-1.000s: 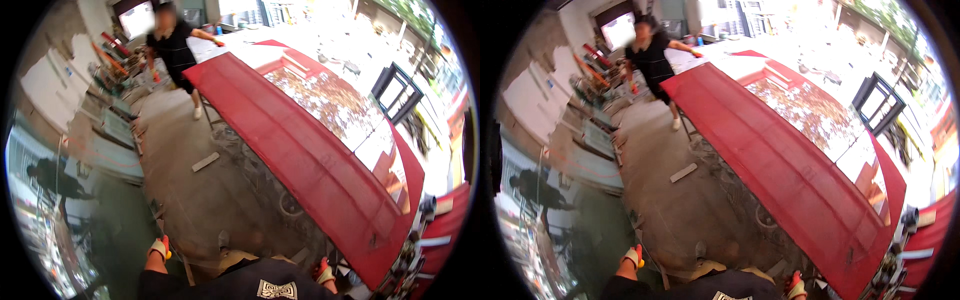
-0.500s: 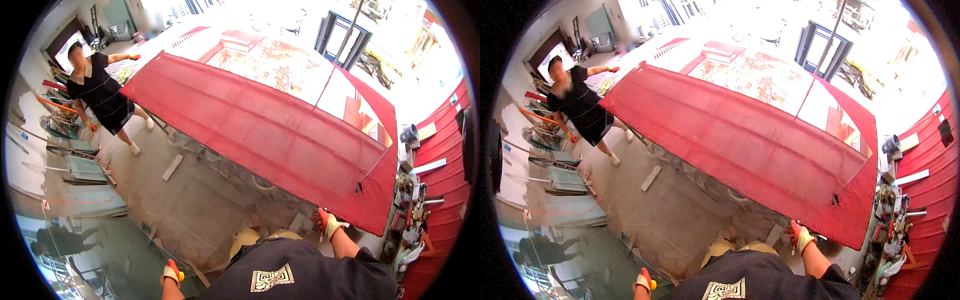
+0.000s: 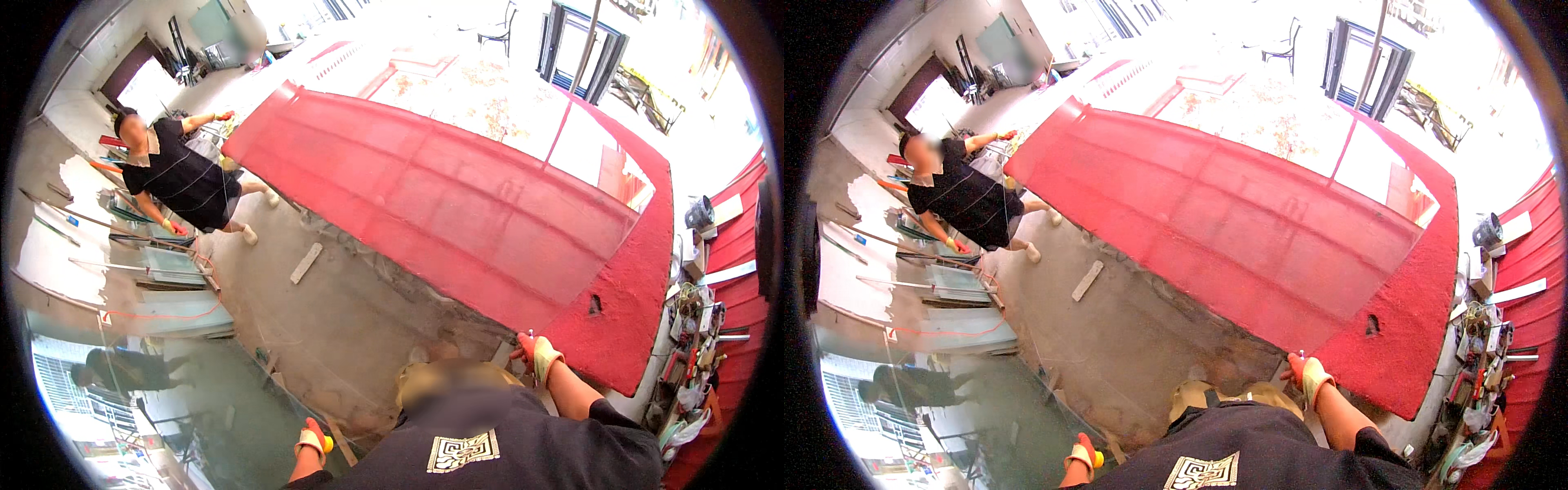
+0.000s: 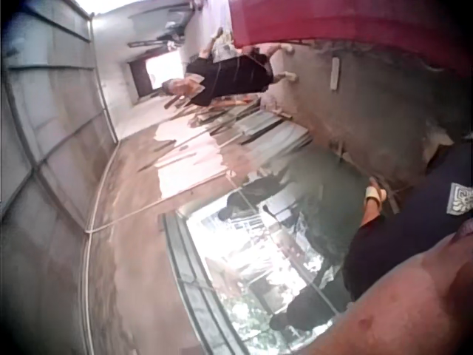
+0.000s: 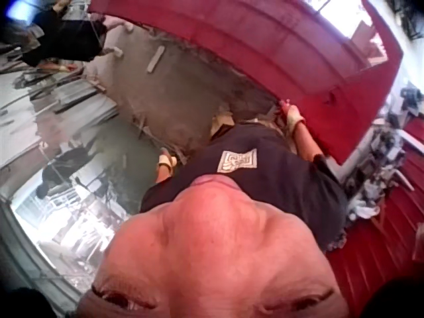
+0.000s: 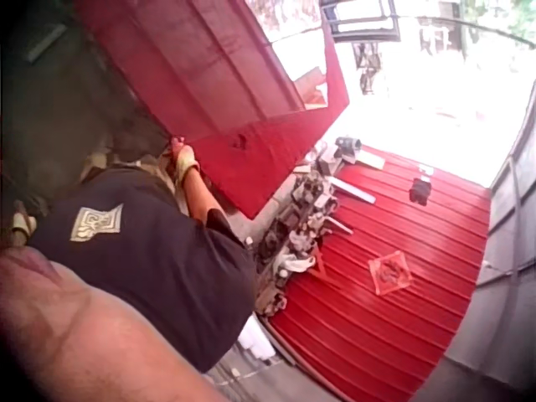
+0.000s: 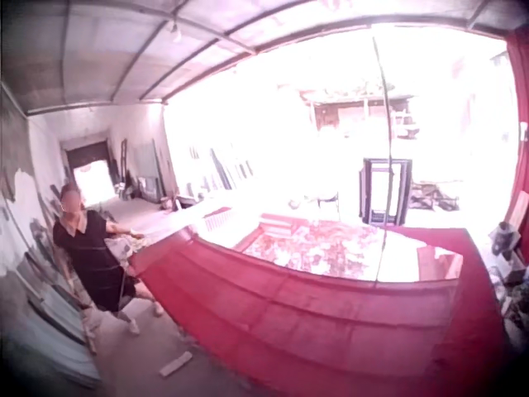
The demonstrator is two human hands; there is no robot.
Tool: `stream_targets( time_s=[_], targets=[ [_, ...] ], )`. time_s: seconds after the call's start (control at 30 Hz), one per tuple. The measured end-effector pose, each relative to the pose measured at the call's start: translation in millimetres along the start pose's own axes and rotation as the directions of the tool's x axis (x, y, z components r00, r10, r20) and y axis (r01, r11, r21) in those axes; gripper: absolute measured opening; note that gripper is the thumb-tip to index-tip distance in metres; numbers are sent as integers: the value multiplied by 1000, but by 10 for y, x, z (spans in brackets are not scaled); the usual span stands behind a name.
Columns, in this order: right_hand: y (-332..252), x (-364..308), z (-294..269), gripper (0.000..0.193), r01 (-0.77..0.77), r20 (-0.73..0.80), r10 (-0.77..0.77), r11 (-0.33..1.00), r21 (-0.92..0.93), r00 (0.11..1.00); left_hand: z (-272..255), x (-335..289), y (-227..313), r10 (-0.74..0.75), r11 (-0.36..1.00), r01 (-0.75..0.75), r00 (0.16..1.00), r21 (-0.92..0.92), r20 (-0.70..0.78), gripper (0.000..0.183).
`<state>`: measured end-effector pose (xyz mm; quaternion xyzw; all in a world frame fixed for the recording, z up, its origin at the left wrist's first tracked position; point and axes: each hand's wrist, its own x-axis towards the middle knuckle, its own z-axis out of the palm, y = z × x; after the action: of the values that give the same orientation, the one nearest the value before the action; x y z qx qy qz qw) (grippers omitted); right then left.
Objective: The person uses a tape measure to measure the width and length of a glass pane resting on a table, marking it with a pen and using a wooden guide.
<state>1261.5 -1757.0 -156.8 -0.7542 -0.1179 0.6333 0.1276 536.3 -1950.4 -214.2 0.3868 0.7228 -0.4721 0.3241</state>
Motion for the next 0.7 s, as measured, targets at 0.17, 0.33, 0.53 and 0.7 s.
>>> stream_targets(
  time_s=[0.17,0.33,0.53,0.7],
  targets=[
    [209,-287,-344,51,-31,206,-5,984,173,979,279,-301,684,322,-9,-369,879,930,352,63],
    [1299,-223,-188,53,228,476,-96,946,-228,874,979,-118,873,445,186,-212,889,959,111,59],
    [1843,-71,335,71,461,446,-215,679,-571,869,1046,-372,1084,362,864,-276,922,421,-139,71],
    [1474,-957,1078,71,285,478,-58,862,-419,877,1362,-440,834,130,820,-266,949,-506,-287,76]
  ],
)
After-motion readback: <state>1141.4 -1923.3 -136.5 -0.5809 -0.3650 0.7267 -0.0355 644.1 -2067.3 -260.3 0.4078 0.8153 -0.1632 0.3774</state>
